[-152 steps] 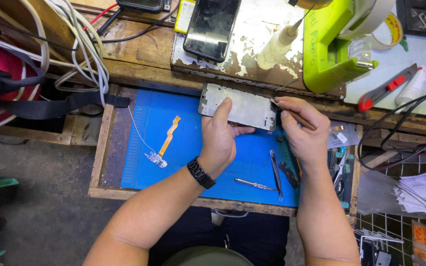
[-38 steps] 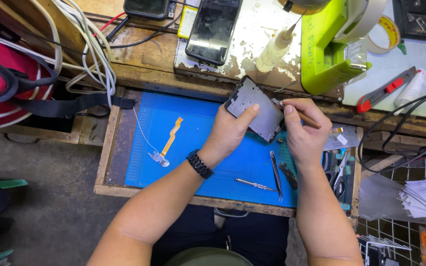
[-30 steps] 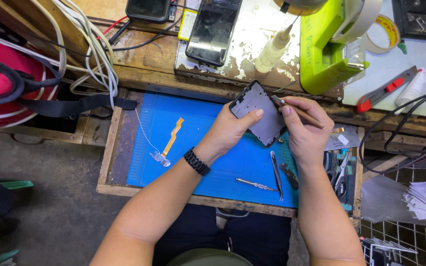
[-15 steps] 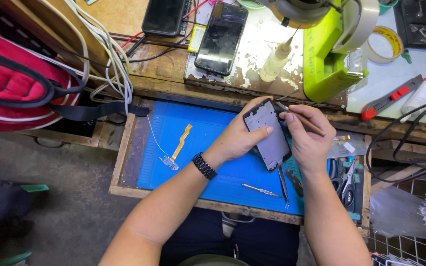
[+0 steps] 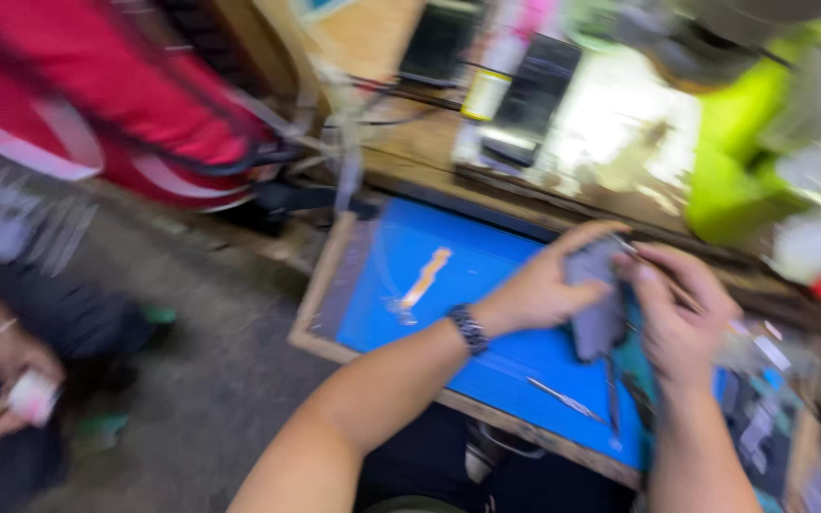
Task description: The person works on a disassembled smartphone chassis, using a small metal tool to scrape and clean adhesive residue from the interior frame. They handle the chassis and a small component, then continue cleaning the edges of the frame with the tool.
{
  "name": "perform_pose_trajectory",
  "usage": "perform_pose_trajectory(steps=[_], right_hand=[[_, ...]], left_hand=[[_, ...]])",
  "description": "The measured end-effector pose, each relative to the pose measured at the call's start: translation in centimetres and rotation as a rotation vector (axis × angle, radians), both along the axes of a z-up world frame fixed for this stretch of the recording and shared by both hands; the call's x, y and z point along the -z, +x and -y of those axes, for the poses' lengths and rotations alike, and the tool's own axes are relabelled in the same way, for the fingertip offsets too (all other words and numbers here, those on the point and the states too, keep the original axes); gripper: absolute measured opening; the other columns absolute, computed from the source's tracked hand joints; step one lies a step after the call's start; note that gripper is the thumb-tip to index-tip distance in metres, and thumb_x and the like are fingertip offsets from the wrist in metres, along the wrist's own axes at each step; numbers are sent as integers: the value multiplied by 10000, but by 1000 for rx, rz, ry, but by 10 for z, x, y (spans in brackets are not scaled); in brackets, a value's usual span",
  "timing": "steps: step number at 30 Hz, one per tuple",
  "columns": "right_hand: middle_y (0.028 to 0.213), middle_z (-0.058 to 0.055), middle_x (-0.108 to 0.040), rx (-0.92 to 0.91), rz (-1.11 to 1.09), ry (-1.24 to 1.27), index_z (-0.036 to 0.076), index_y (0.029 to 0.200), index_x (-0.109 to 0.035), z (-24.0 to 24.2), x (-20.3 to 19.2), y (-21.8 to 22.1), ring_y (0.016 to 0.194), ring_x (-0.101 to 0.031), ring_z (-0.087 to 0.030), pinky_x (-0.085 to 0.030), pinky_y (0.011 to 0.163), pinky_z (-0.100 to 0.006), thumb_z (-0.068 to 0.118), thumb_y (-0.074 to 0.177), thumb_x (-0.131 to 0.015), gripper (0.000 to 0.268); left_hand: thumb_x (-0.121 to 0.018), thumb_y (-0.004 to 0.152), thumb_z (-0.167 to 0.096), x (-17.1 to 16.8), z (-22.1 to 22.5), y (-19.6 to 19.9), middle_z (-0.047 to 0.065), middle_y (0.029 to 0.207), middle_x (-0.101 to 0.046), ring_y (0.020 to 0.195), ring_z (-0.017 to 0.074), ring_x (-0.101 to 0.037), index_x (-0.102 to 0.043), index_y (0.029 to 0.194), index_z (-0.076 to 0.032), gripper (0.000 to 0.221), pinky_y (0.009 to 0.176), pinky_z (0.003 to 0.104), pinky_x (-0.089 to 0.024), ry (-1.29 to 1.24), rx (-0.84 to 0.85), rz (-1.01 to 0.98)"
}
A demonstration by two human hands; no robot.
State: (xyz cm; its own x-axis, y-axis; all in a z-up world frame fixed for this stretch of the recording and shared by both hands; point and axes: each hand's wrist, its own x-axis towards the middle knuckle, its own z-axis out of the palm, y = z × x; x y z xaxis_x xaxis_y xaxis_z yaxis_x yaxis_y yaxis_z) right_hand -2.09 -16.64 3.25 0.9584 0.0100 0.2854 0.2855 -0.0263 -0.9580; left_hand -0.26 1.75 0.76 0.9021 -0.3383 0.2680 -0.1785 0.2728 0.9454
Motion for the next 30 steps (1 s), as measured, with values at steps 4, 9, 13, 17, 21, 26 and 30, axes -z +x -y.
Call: perform_pose_trajectory(steps=[4,9,13,17,21,26,30], right_hand=[[1131,-179,-715,-11,58,28,-124,1269,-645,-8,-6,-7,1011,-713,-189,-558,966,-265,-50,1138,-626,152],[1121,-163,-708,49,72,-28,-118,1240,-624,-22,-21,-13,1012,-707,-166,-559,963,-242,-23,1128,-613,148],[1117,-156,-702,67,92,-54,-111,1230,-624,-20,-18,-12,1013,-708,-152,-564,951,-229,-19,1126,-608,140],[1159,-183,-718,30,102,-60,-121,1260,-613,-11,-2,-7,1018,-700,-160,-544,947,-223,-39,1168,-623,123],[1145,-172,-717,38,87,-62,-126,1274,-631,-8,5,-4,1020,-704,-154,-547,960,-224,-45,1135,-624,161],[1144,-159,-716,46,92,-71,-118,1267,-634,-14,-3,-5,1040,-710,-149,-556,976,-228,-42,1118,-623,167],[1140,-145,-717,108,47,-72,-93,1253,-652,-17,-10,-5,970,-662,-126,-509,887,-210,-6,1093,-648,182]], left_hand=[[-661,913,-29,11,2,4,125,1334,-682,1235,191,-653,-451,1560,-103,684,1060,338,-538,83,2,-38],[-661,918,-95,20,6,6,136,1327,-684,1225,201,-662,-436,1559,-111,679,1063,340,-538,64,-32,14],[-662,891,-143,14,3,3,140,1311,-702,1195,213,-690,-448,1567,-109,710,1021,340,-558,152,-65,-9],[-657,895,-147,13,2,4,140,1310,-703,1205,212,-689,-458,1555,-107,690,1030,340,-557,125,-70,1],[-656,888,-138,11,2,4,142,1303,-701,1201,209,-692,-470,1538,-92,678,1023,333,-560,138,-121,25],[-647,873,-126,5,-3,5,144,1250,-717,1150,201,-698,-485,1527,-75,676,1000,332,-564,163,-135,5],[-626,895,-59,12,0,8,125,1293,-691,1197,196,-666,-497,1516,-46,635,1047,338,-541,40,-95,11]])
